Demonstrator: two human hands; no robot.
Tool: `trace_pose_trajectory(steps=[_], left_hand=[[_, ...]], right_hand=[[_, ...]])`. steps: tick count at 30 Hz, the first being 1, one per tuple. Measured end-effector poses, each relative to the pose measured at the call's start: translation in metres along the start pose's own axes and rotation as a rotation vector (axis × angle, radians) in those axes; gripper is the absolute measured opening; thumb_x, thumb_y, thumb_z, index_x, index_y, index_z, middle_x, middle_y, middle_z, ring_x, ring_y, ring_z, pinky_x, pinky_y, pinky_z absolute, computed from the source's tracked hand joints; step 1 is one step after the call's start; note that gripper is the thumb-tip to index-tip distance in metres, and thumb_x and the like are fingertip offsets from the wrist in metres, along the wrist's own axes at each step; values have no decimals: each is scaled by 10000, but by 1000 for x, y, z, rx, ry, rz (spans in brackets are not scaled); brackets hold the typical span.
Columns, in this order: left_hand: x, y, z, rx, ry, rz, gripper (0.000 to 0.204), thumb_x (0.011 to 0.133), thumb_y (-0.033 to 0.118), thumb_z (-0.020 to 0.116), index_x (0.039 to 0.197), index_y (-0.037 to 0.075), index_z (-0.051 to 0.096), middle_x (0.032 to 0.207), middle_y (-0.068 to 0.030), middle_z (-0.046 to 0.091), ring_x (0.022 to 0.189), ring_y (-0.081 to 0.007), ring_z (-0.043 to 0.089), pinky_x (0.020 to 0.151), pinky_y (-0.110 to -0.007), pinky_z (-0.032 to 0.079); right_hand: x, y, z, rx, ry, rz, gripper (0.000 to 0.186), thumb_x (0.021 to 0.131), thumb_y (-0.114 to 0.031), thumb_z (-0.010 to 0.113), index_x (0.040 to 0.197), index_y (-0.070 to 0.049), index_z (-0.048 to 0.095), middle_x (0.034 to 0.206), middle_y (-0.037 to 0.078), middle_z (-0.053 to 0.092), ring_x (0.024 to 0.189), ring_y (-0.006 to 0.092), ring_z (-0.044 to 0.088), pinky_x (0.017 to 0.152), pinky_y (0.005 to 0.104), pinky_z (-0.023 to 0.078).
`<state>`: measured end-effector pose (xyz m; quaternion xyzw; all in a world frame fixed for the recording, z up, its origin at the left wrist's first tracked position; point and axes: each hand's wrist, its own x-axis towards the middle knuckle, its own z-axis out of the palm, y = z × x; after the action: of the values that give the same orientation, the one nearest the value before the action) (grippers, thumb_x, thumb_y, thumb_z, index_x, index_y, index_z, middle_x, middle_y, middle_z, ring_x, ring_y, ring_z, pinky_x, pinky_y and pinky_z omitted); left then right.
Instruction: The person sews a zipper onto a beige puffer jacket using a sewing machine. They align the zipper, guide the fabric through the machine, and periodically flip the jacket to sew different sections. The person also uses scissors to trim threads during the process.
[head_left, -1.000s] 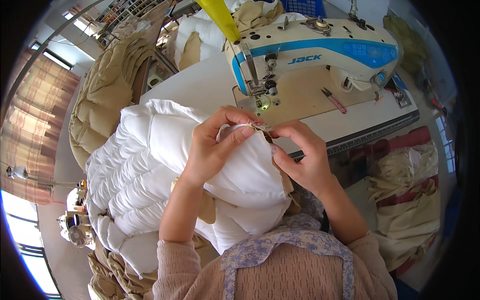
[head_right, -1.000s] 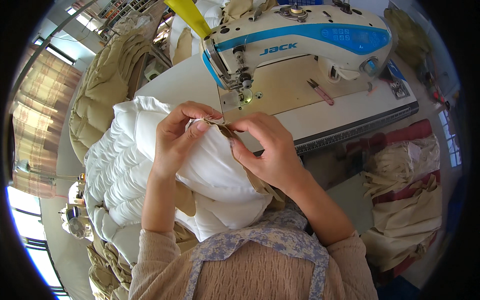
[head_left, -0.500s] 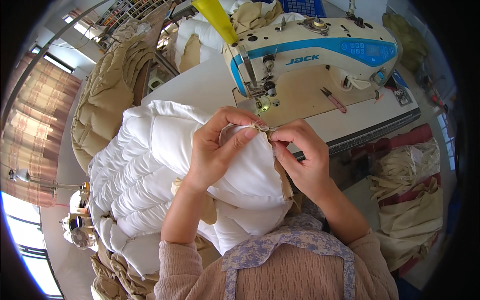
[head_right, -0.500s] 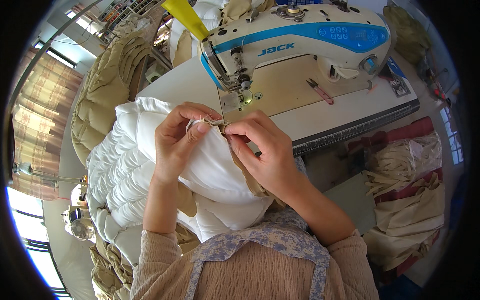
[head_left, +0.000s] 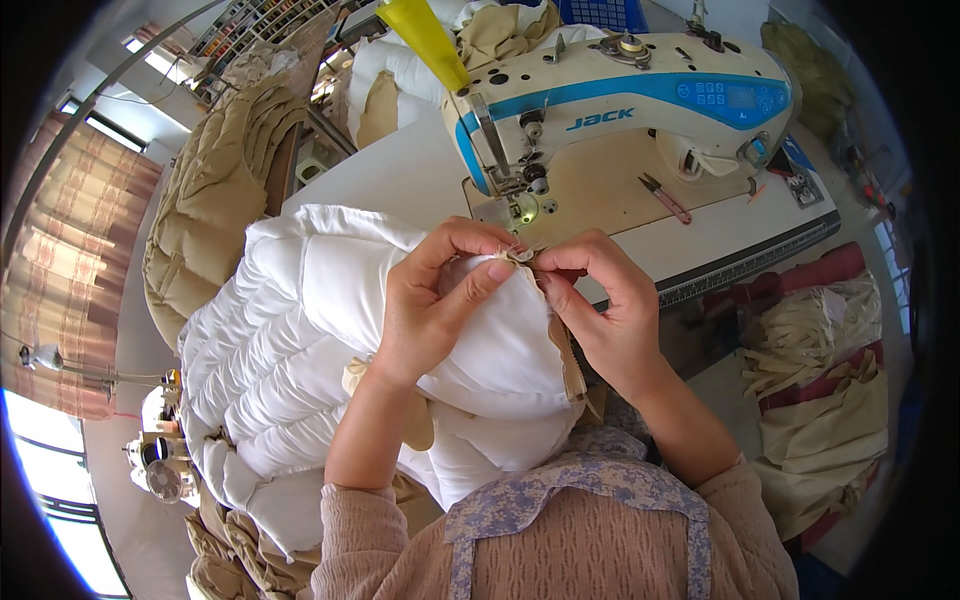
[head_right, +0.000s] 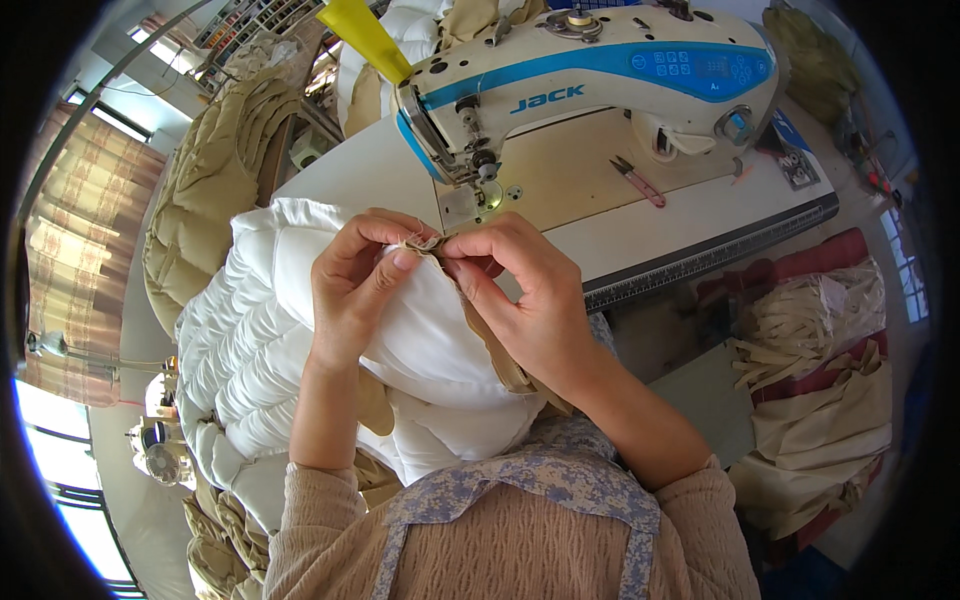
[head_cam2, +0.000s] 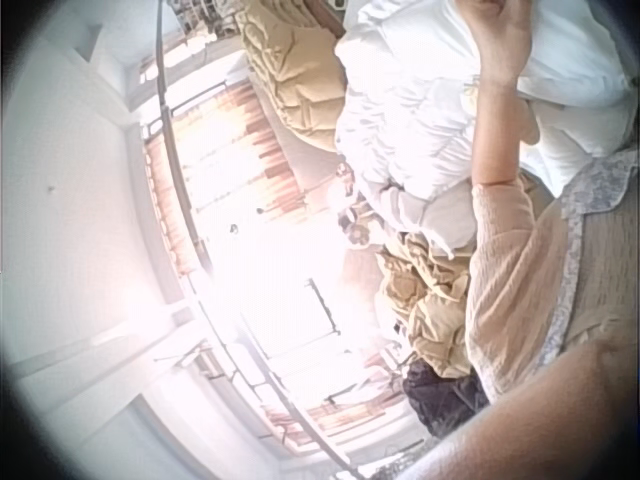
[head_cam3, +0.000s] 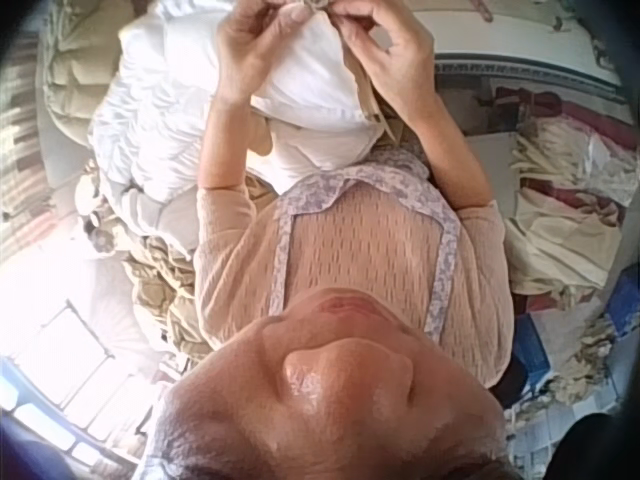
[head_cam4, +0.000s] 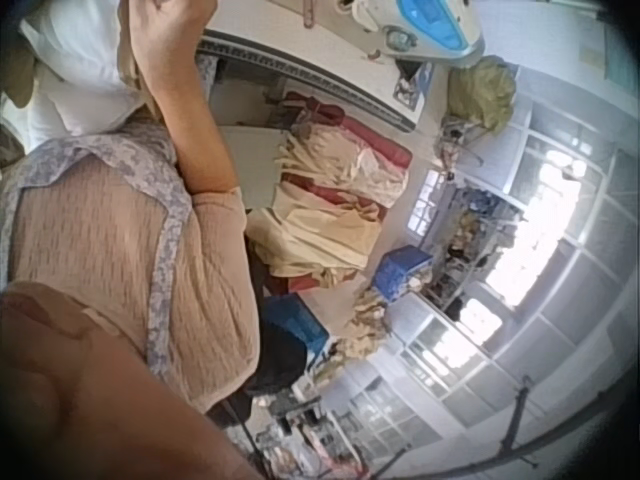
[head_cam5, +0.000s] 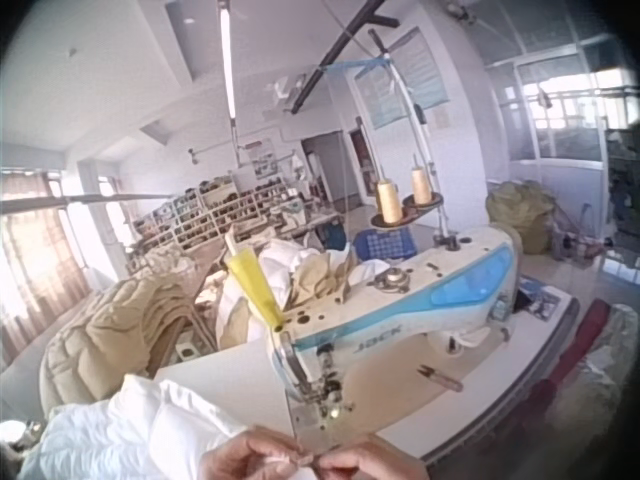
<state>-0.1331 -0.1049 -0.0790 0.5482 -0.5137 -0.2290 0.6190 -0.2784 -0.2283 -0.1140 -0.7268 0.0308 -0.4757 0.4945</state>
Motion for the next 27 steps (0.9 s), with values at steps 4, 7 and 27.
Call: trace_pose_trajectory(steps=[4,7,27], left_hand=[[-1,1,2,21,15,-21,147,978,50,687,1102,-15,644,1120,-74,679,1051,-136,624,959,-283,493],[-2,1,3,28,29,-42,155,980,65,690,1109,-12,652,1107,-59,683,1051,-125,622,960,-273,489],[0,-11,21,441,168,55,171,936,71,741,1051,8,631,975,-63,673,928,-146,640,836,-289,520]], right_hand=[[-1,-1,3,21,47,31,250,862,96,713,1083,-14,669,935,78,689,800,156,686,736,281,552],[-1,-3,4,52,59,83,257,867,93,713,1091,-20,659,936,78,702,798,153,690,741,281,555],[-3,2,-2,153,-7,226,106,932,-18,717,1003,3,641,956,29,638,854,93,634,770,247,523]])
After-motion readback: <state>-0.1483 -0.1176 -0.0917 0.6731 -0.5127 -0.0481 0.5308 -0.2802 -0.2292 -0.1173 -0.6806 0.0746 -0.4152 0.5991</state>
